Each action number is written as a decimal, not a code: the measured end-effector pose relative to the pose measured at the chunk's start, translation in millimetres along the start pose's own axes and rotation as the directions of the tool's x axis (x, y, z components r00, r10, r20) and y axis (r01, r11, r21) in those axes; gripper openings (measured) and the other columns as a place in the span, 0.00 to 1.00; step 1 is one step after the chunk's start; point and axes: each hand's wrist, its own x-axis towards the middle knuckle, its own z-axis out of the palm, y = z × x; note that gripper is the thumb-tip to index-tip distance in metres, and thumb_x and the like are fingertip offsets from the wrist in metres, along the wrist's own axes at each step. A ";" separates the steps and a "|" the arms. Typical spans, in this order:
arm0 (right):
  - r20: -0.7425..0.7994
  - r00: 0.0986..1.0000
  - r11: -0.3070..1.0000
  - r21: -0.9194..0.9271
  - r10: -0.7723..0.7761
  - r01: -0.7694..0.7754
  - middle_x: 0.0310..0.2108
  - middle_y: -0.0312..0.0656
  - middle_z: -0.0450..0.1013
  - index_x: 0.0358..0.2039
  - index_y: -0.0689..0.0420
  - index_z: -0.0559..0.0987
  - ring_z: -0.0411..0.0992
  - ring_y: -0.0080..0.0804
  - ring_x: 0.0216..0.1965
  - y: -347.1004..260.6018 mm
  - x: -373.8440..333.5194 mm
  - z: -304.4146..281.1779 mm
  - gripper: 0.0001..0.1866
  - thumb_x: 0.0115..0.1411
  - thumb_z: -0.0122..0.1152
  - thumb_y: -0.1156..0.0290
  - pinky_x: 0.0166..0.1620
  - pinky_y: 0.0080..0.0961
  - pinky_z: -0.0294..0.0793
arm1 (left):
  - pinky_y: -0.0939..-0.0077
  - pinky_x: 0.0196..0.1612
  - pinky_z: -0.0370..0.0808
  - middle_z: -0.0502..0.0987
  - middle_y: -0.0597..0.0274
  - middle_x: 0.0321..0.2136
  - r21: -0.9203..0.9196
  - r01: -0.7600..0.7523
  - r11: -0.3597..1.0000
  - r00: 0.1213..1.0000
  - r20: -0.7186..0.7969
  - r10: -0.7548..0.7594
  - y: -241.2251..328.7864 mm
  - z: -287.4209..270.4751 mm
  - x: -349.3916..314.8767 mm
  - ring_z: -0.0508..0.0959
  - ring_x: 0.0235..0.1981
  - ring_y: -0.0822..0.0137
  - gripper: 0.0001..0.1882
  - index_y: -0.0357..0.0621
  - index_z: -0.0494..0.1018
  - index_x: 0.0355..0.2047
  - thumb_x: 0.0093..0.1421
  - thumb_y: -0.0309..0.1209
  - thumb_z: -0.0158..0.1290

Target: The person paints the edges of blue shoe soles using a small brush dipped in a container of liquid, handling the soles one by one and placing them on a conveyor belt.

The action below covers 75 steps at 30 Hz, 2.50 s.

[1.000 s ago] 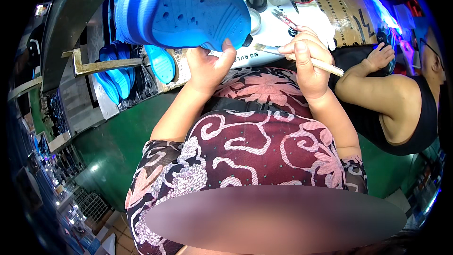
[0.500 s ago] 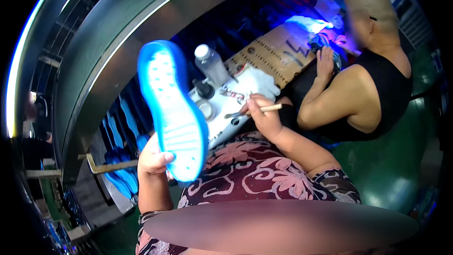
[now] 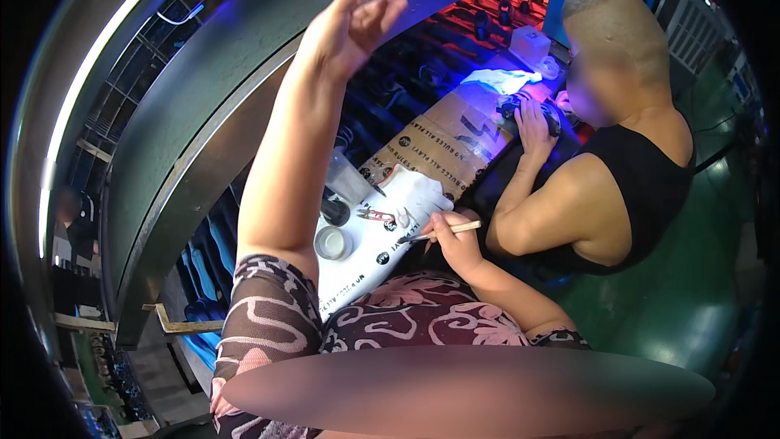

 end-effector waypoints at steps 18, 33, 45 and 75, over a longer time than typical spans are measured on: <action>0.196 0.949 0.963 0.059 0.248 -0.264 0.19 0.36 0.71 0.23 0.62 0.77 0.66 0.19 0.22 20.7 6.3 48.4 0.21 0.66 0.47 0.62 0.28 0.16 0.65 | 0.58 0.49 0.69 0.71 0.37 0.44 0.346 0.890 -0.298 0.456 -0.646 0.612 -31.2 -381.1 -537.6 0.72 0.45 0.43 0.38 0.38 0.61 0.56 0.47 0.43 0.60; 0.373 0.928 0.967 -0.234 -0.010 0.104 0.25 0.36 0.73 0.30 0.61 0.79 0.69 0.21 0.29 44.6 51.8 109.7 0.10 0.61 0.54 0.69 0.34 0.20 0.67 | 0.78 0.26 0.72 0.72 0.64 0.27 -0.194 0.224 0.955 0.474 -0.835 -0.281 -65.2 -356.2 -551.5 0.72 0.23 0.72 0.09 0.45 0.67 0.38 0.56 0.25 0.52; 0.571 0.768 0.752 -0.359 -0.291 0.552 0.22 0.40 0.74 0.22 0.58 0.78 0.72 0.39 0.25 79.1 55.4 175.0 0.07 0.51 0.61 0.68 0.32 0.32 0.67 | 0.82 0.20 0.73 0.77 0.61 0.29 -0.329 0.249 0.911 0.563 -0.716 -0.413 -91.3 -315.3 -533.9 0.76 0.22 0.71 0.17 0.41 0.67 0.45 0.57 0.35 0.52; 0.464 0.885 0.999 0.041 -0.030 0.012 0.24 0.39 0.73 0.26 0.64 0.79 0.68 0.23 0.27 -32.5 20.8 134.4 0.17 0.64 0.49 0.65 0.33 0.20 0.67 | 0.79 0.31 0.76 0.74 0.53 0.37 0.743 0.118 0.658 0.698 -0.534 0.478 -72.6 -222.9 -384.8 0.77 0.30 0.68 0.18 0.35 0.60 0.48 0.59 0.25 0.51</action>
